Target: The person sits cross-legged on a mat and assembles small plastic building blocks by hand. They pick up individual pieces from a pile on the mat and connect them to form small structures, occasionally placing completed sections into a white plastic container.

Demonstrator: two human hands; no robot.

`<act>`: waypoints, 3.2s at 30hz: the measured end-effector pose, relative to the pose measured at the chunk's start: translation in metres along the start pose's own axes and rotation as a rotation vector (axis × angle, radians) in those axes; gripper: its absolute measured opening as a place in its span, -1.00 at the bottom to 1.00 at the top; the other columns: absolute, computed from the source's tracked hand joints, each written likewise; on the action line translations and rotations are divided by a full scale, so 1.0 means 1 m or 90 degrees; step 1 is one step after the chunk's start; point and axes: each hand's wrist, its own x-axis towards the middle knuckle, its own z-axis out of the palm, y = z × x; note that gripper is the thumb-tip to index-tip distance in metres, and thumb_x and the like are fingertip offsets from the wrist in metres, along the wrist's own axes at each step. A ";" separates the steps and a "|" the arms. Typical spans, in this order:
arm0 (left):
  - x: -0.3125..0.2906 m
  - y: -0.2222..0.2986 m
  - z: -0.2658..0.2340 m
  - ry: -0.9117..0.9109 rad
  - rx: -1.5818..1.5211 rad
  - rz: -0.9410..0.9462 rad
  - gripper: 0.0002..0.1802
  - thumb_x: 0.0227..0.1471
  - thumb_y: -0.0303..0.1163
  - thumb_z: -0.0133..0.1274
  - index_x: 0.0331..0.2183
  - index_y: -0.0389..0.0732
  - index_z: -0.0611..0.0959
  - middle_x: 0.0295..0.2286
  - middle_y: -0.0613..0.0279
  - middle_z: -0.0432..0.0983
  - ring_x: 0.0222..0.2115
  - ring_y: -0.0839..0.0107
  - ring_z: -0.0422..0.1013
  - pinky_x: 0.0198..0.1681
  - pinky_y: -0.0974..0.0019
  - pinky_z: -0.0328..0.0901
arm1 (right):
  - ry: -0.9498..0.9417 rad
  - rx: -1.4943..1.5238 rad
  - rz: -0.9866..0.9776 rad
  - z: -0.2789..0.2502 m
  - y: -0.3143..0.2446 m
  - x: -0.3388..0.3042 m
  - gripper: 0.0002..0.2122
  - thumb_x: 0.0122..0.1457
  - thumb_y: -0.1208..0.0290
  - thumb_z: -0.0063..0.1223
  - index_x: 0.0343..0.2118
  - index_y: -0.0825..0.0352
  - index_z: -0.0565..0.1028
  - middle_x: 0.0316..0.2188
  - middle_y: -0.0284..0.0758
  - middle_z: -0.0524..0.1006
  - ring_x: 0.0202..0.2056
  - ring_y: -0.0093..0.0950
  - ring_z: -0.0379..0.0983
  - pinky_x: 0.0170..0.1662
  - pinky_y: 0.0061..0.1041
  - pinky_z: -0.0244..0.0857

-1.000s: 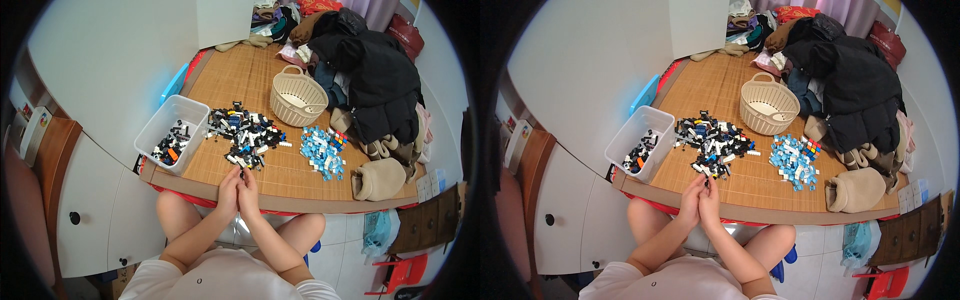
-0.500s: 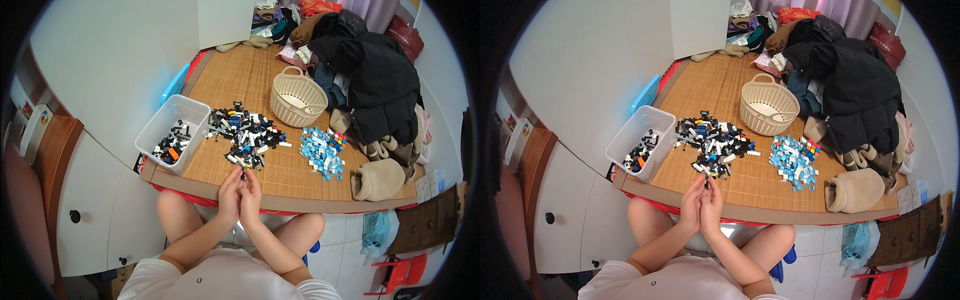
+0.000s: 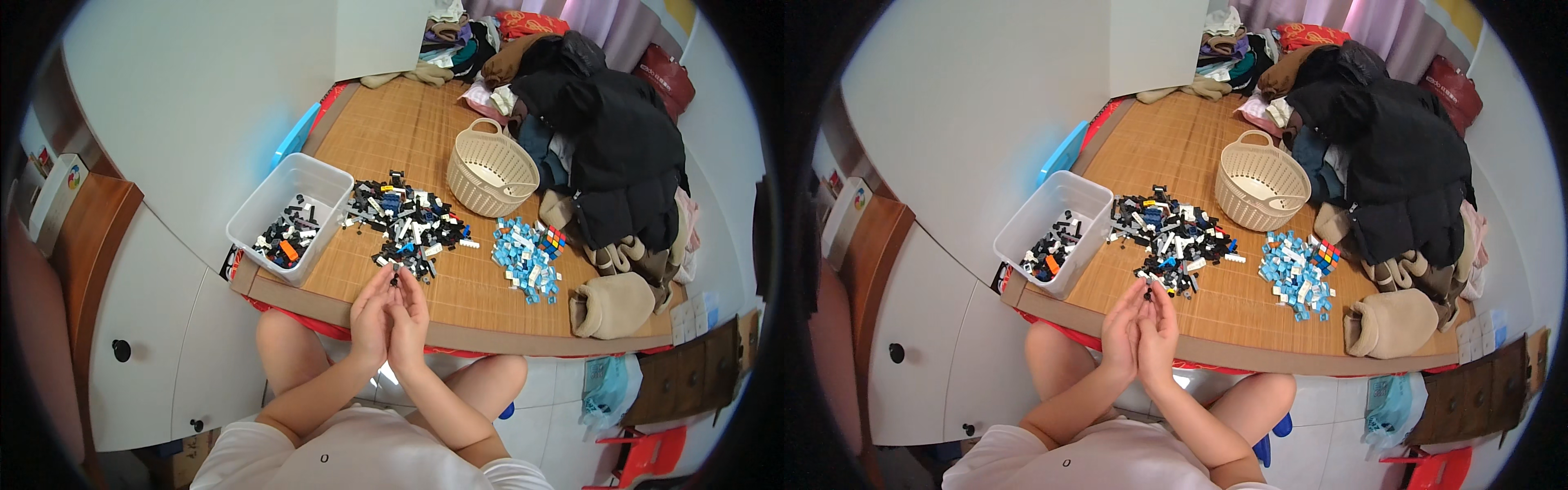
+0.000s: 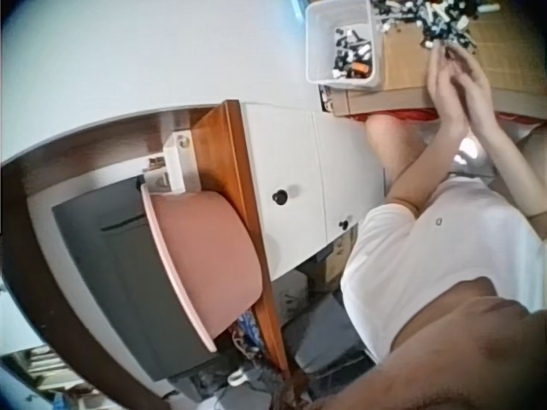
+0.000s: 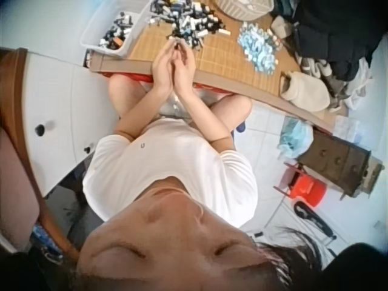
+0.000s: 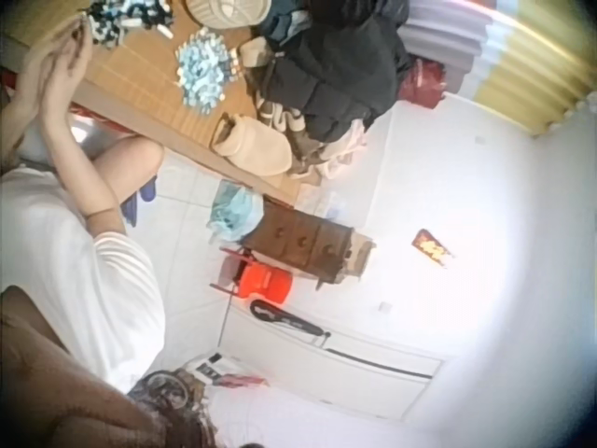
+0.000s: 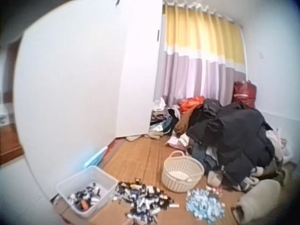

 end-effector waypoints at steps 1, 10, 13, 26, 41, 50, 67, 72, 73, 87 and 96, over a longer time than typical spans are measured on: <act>0.000 0.004 0.001 -0.005 -0.001 0.016 -0.48 0.01 -0.48 -0.29 0.04 -0.46 0.18 0.03 -0.05 0.11 0.10 0.31 0.04 0.15 0.35 -0.04 | -0.011 -0.001 -0.009 0.005 -0.003 0.000 -0.53 0.01 0.75 -0.36 0.07 0.47 0.15 0.05 -0.18 0.19 0.09 -0.44 0.11 0.13 -0.54 -0.01; 0.000 0.064 0.005 -0.005 0.022 0.144 -0.46 -0.03 -0.51 -0.31 0.04 -0.46 0.17 0.05 -0.06 0.08 0.12 0.27 -0.01 0.17 0.30 -0.07 | -0.135 0.029 -0.028 0.064 -0.020 0.002 -0.54 0.04 0.74 -0.33 0.08 0.44 0.12 0.10 -0.18 0.14 0.13 -0.42 0.05 0.16 -0.50 -0.05; 0.004 0.085 0.001 0.002 0.008 0.193 -0.44 -0.06 -0.52 -0.32 0.05 -0.46 0.16 0.06 -0.04 0.06 0.14 0.27 -0.07 0.18 0.30 -0.12 | -0.184 0.041 -0.038 0.087 -0.018 0.004 -0.55 0.06 0.72 -0.32 0.08 0.45 0.11 0.10 -0.18 0.14 0.14 -0.41 0.04 0.15 -0.49 -0.05; 0.036 0.139 -0.027 0.071 -0.002 0.271 -0.46 -0.03 -0.47 -0.31 0.05 -0.41 0.17 0.06 0.03 0.06 0.13 0.32 -0.04 0.16 0.33 -0.08 | -0.231 0.027 0.022 0.156 0.005 0.029 -0.63 0.13 0.59 -0.30 0.04 0.48 0.13 0.03 -0.18 0.17 0.08 -0.44 0.10 0.12 -0.53 0.00; 0.057 0.143 -0.045 0.135 0.041 0.353 -0.62 0.00 -0.48 -0.26 -0.08 -0.33 0.36 -0.16 0.21 0.24 -0.10 0.48 0.16 0.07 0.40 0.03 | -0.175 0.037 0.012 0.156 0.031 0.055 -0.62 0.25 0.21 -0.43 -0.06 0.40 0.28 -0.05 -0.27 0.28 0.03 -0.45 0.13 0.10 -0.46 -0.04; 0.045 0.136 -0.031 0.095 0.042 0.315 -0.62 0.00 -0.49 -0.25 -0.08 -0.31 0.33 -0.13 0.19 0.23 -0.02 0.44 0.15 0.07 0.35 0.05 | -0.200 0.149 0.080 0.144 0.026 0.051 -0.61 0.23 0.24 -0.37 0.01 0.41 0.18 0.01 -0.17 0.23 0.10 -0.41 0.09 0.14 -0.48 -0.05; 0.035 0.021 -0.039 -0.016 0.155 -0.030 -0.49 0.06 -0.48 -0.25 0.08 -0.36 0.17 0.10 0.03 0.00 0.16 0.34 -0.12 0.18 0.32 -0.20 | 0.073 -0.016 0.069 -0.040 0.016 0.027 -0.57 0.02 0.63 -0.25 0.03 0.42 0.18 0.06 -0.20 0.18 0.13 -0.36 0.03 0.16 -0.45 -0.10; 0.033 -0.001 -0.049 0.015 0.168 -0.066 -0.43 -0.01 -0.51 -0.27 0.09 -0.40 0.11 0.11 0.02 -0.02 0.18 0.30 -0.17 0.19 0.29 -0.26 | 0.119 -0.025 0.080 -0.073 0.010 0.025 -0.50 -0.01 0.63 -0.24 0.08 0.47 0.10 0.12 -0.11 0.08 0.19 -0.33 -0.08 0.17 -0.44 -0.13; 0.032 -0.003 -0.051 0.021 0.172 -0.072 -0.43 -0.01 -0.51 -0.27 0.09 -0.41 0.11 0.11 0.02 -0.02 0.18 0.30 -0.17 0.19 0.29 -0.26 | 0.126 -0.020 0.083 -0.077 0.010 0.026 -0.49 -0.01 0.63 -0.24 0.09 0.47 0.09 0.12 -0.11 0.07 0.19 -0.32 -0.08 0.17 -0.44 -0.13; 0.026 -0.025 -0.020 -0.026 0.169 -0.160 -0.44 -0.01 -0.52 -0.22 0.07 -0.43 0.14 0.07 -0.03 0.06 0.14 0.28 -0.07 0.16 0.30 -0.13 | 0.073 -0.061 0.138 -0.053 0.017 0.036 -0.47 0.04 0.64 -0.27 0.14 0.41 0.02 0.08 -0.18 0.14 -0.05 -0.48 0.21 -0.03 -0.60 0.11; 0.028 -0.035 -0.015 -0.029 0.103 -0.169 -0.44 -0.01 -0.56 -0.23 0.06 -0.47 0.11 0.06 -0.05 0.04 0.12 0.26 -0.02 0.16 0.29 -0.07 | 0.067 -0.101 0.122 -0.054 0.027 0.033 -0.46 -0.01 0.73 -0.32 0.12 0.42 0.04 0.10 -0.17 0.11 0.10 -0.40 0.07 0.09 -0.54 0.02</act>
